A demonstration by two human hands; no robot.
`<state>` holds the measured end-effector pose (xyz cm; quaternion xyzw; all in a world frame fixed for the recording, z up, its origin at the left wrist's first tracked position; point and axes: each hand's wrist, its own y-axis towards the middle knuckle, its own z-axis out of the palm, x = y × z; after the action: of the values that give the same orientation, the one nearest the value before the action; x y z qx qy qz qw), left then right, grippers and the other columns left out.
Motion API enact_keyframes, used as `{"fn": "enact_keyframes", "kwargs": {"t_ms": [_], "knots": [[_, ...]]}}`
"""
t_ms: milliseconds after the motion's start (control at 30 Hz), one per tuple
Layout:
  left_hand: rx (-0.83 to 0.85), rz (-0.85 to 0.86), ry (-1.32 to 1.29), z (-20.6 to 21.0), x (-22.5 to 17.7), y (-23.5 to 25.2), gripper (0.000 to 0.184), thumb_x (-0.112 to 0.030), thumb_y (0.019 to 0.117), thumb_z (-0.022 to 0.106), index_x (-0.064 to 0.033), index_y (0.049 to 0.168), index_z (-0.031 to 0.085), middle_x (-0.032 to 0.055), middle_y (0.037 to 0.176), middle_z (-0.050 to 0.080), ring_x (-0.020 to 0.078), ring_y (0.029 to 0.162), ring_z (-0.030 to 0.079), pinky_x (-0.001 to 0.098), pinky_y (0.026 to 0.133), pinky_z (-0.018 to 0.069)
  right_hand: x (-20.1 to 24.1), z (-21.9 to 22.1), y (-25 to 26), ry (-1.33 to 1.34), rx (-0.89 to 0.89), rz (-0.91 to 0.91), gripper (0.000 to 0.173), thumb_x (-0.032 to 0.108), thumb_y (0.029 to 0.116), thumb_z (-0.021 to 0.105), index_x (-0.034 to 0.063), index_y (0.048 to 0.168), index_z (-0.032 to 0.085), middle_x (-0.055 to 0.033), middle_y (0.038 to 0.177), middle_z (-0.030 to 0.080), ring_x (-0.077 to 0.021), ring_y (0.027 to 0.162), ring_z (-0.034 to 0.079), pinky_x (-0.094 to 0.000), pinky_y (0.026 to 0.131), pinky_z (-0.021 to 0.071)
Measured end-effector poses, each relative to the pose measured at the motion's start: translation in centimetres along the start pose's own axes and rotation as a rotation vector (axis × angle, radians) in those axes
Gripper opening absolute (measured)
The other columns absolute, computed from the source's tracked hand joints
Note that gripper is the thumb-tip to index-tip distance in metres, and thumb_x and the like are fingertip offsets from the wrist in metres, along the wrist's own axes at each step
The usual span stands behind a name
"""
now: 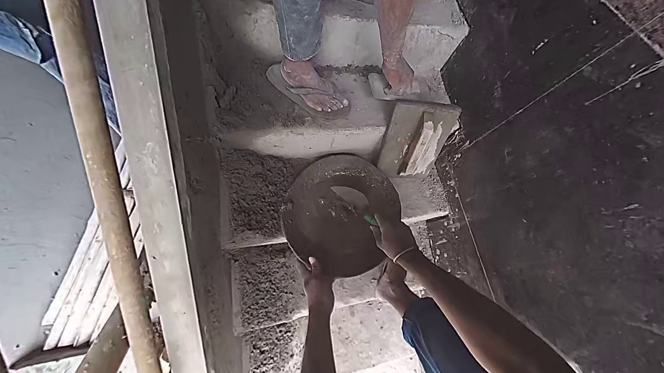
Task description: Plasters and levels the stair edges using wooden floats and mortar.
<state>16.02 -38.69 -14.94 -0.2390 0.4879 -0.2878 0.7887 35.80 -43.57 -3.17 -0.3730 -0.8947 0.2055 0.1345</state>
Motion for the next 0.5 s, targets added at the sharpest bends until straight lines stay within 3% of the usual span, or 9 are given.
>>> {"fn": "enact_keyframes", "kwargs": {"t_ms": [67,133,233,300,333,400,500], "knots": [[0.008,-0.036,0.065,-0.5,-0.6,0.0,0.065,-0.031,0.1108,0.043,-0.0368,0.163,0.006,0.0198,0.151,0.047,0.0377,0.115,0.064,0.0580,0.080,0.0572,-0.9,-1.6,-1.5,0.113,-0.114,0.039,0.052,0.039,0.1043,0.050,0.0148,0.150,0.051,-0.0133,0.127,0.070,-0.0316,0.110,0.071,-0.0513,0.093,0.0581],[0.016,-0.074,0.087,-1.5,-0.8,0.0,0.064,-0.033,0.1106,0.043,-0.0353,0.163,0.006,0.0205,0.149,0.048,0.0375,0.113,0.065,0.0569,0.080,0.0575,-2.0,-2.9,-4.0,0.267,-0.121,0.108,0.050,0.035,0.1019,0.056,0.0115,0.145,0.053,-0.0139,0.122,0.071,-0.0313,0.107,0.071,-0.0523,0.093,0.0568],[-0.053,-0.049,0.073,-1.5,-1.4,1.1,0.058,-0.040,0.1096,0.044,-0.0320,0.161,0.019,0.0195,0.143,0.054,0.0357,0.110,0.065,0.0558,0.080,0.0562,-3.0,-4.5,-7.3,0.614,-0.050,0.202,0.039,0.032,0.1031,0.059,0.0071,0.133,0.059,-0.0143,0.097,0.070,-0.0280,0.084,0.069,-0.0490,0.079,0.0567],[-0.163,0.135,0.249,-1.3,-2.7,0.8,0.057,-0.032,0.1085,0.050,-0.0208,0.159,0.028,0.0196,0.142,0.055,0.0326,0.113,0.065,0.0526,0.085,0.0572,-2.6,-3.7,-9.2,1.006,-0.036,0.268,0.030,0.028,0.1062,0.057,0.0020,0.122,0.058,-0.0091,0.075,0.060,-0.0172,0.055,0.057,-0.0335,0.052,0.0524],[-0.221,0.287,0.430,-0.9,-4.0,0.3,0.060,-0.028,0.1065,0.055,-0.0118,0.158,0.030,0.0201,0.141,0.056,0.0301,0.116,0.064,0.0496,0.091,0.0566,-1.9,-3.4,-10.0,1.222,-0.004,0.318,0.027,0.026,0.1080,0.055,0.0012,0.120,0.055,-0.0076,0.070,0.054,-0.0149,0.048,0.052,-0.0298,0.045,0.0488],[-0.263,0.612,0.772,1.4,-7.3,-0.7,0.062,-0.029,0.1012,0.059,-0.0001,0.152,0.038,0.0225,0.137,0.057,0.0307,0.118,0.061,0.0474,0.098,0.0518,-0.9,-3.1,-10.6,1.520,0.094,0.390,0.024,0.026,0.1095,0.051,0.0028,0.117,0.053,-0.0057,0.067,0.051,-0.0135,0.044,0.049,-0.0277,0.040,0.0469],[-0.015,0.969,1.121,8.6,-11.6,-0.6,0.049,-0.032,0.1010,0.056,0.0035,0.135,0.059,0.0228,0.125,0.066,0.0351,0.116,0.064,0.0501,0.103,0.0506,-0.1,-3.9,-10.2,1.664,0.234,0.445,0.022,0.025,0.1100,0.050,0.0051,0.119,0.052,-0.0046,0.069,0.051,-0.0121,0.045,0.049,-0.0261,0.040,0.0466]]}}
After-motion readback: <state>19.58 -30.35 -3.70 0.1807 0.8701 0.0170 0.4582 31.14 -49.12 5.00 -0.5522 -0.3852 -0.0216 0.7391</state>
